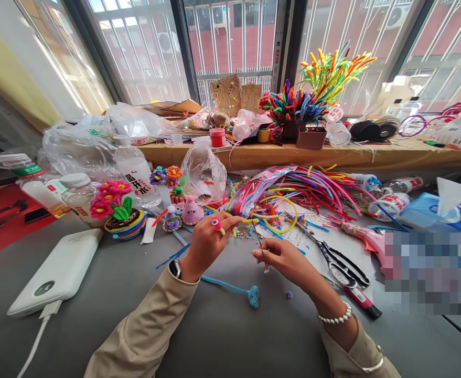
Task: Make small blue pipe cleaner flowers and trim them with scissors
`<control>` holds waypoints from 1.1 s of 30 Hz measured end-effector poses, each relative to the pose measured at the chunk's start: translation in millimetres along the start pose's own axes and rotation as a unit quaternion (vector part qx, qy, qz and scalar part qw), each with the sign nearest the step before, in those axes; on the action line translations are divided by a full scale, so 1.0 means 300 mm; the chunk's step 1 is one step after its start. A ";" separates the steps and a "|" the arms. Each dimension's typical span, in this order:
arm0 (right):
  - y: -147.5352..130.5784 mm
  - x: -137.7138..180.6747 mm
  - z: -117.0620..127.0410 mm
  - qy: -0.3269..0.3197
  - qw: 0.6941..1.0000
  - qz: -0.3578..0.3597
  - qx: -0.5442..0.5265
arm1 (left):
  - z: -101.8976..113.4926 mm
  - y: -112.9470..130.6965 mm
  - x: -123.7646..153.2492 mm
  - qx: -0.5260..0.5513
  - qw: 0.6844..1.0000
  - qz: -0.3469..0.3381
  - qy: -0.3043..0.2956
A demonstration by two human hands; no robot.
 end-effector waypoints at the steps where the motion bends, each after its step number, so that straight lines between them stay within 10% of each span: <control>1: 0.000 -0.001 0.002 0.004 1.000 0.001 0.000 | -0.001 -0.001 0.000 -0.002 1.000 0.002 0.000; 33: 0.013 -0.007 0.003 0.002 0.999 -0.005 0.045 | -0.032 0.000 0.004 0.013 0.999 0.008 -0.038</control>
Point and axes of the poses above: each hand's wrist, its own x-axis away from the middle knuckle, its own z-axis out of the back of the hand, y = z × x, the point moved 10 cm from there along -x, towards the middle knuckle, and after that the axes turned 15 degrees about -x, right-handed, at the moved point
